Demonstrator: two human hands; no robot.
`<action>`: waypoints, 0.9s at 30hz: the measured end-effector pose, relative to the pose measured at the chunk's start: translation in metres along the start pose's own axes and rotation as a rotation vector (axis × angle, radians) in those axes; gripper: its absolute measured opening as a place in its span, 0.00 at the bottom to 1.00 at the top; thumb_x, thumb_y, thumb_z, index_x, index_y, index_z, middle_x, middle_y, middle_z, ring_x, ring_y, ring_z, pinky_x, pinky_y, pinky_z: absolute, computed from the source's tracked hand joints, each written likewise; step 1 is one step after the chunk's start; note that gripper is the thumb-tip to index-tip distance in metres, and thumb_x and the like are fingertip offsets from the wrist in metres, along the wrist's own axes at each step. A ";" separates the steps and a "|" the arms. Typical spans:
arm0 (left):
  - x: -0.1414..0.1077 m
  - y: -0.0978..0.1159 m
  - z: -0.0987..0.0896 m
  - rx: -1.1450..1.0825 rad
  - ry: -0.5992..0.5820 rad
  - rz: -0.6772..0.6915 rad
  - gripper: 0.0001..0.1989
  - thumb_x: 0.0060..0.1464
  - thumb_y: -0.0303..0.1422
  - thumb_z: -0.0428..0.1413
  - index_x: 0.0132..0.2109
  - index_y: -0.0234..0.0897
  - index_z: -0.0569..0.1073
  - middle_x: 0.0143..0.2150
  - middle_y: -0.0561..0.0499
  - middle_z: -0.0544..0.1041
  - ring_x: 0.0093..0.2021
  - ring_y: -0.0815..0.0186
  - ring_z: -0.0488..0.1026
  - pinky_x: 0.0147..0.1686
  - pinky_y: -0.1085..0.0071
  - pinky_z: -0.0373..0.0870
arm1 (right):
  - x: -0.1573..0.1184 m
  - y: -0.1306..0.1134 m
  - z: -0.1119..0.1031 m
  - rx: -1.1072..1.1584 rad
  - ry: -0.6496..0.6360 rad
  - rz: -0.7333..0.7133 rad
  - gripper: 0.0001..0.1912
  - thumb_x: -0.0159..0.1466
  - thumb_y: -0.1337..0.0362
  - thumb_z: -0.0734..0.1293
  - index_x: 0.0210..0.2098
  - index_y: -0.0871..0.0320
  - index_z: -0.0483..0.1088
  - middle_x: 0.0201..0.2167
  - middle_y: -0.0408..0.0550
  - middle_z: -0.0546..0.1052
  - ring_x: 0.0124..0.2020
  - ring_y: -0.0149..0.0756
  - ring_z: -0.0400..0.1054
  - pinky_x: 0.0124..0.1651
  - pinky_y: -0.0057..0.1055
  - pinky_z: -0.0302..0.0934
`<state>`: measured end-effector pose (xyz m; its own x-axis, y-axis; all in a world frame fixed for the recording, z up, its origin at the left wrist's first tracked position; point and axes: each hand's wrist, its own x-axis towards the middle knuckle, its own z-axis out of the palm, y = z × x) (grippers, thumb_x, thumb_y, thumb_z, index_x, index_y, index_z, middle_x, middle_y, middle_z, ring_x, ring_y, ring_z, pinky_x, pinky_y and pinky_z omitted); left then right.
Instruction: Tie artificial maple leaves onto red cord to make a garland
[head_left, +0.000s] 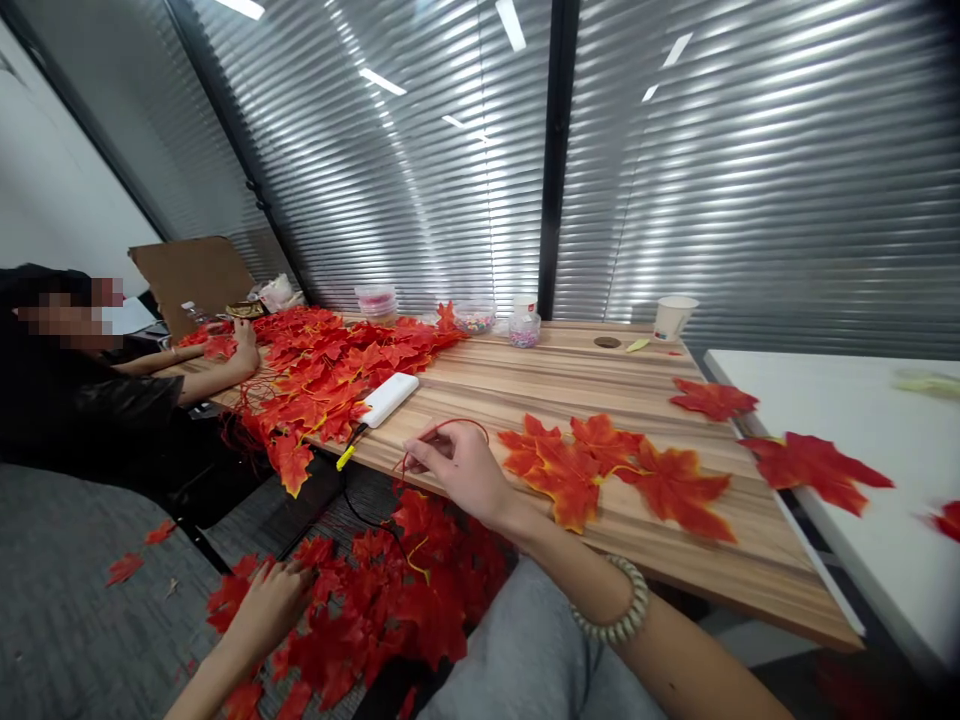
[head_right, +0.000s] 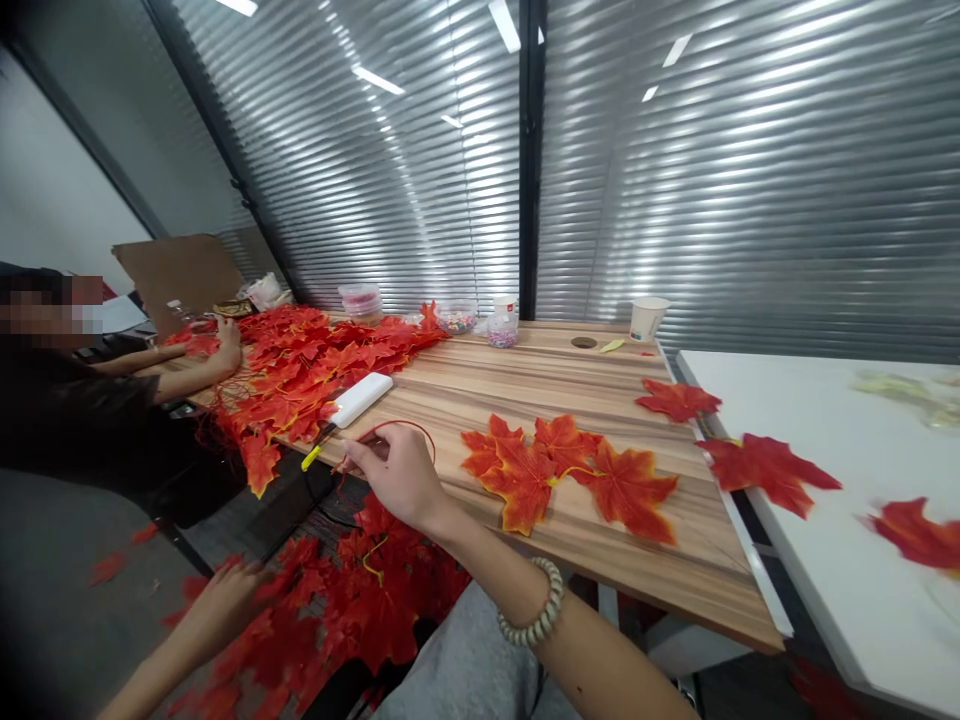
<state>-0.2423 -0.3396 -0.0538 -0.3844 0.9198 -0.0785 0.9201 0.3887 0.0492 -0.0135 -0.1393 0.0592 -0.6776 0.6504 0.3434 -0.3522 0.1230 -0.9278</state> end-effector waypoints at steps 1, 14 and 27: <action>0.002 0.013 -0.006 -0.077 0.078 0.021 0.12 0.50 0.36 0.48 0.36 0.36 0.73 0.37 0.43 0.76 0.39 0.57 0.72 0.42 0.63 0.64 | -0.001 -0.001 0.002 0.028 -0.013 0.011 0.12 0.55 0.58 0.64 0.24 0.63 0.67 0.23 0.49 0.74 0.27 0.34 0.71 0.33 0.30 0.66; 0.017 0.131 0.014 -0.709 0.312 0.166 0.12 0.55 0.38 0.46 0.30 0.36 0.66 0.27 0.50 0.71 0.33 0.66 0.71 0.34 0.73 0.66 | -0.011 -0.027 -0.016 0.234 0.194 -0.100 0.12 0.58 0.57 0.63 0.29 0.62 0.66 0.22 0.44 0.71 0.26 0.32 0.72 0.32 0.29 0.69; 0.007 0.125 0.010 -0.994 0.365 0.065 0.13 0.57 0.40 0.43 0.32 0.36 0.63 0.27 0.52 0.68 0.27 0.68 0.66 0.30 0.72 0.65 | -0.013 -0.022 -0.037 0.156 0.244 -0.070 0.15 0.57 0.54 0.63 0.33 0.62 0.67 0.24 0.46 0.72 0.28 0.32 0.70 0.30 0.28 0.67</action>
<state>-0.1295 -0.2849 -0.0581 -0.4879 0.8367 0.2488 0.5276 0.0557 0.8477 0.0270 -0.1233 0.0693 -0.4799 0.8075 0.3429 -0.5000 0.0695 -0.8632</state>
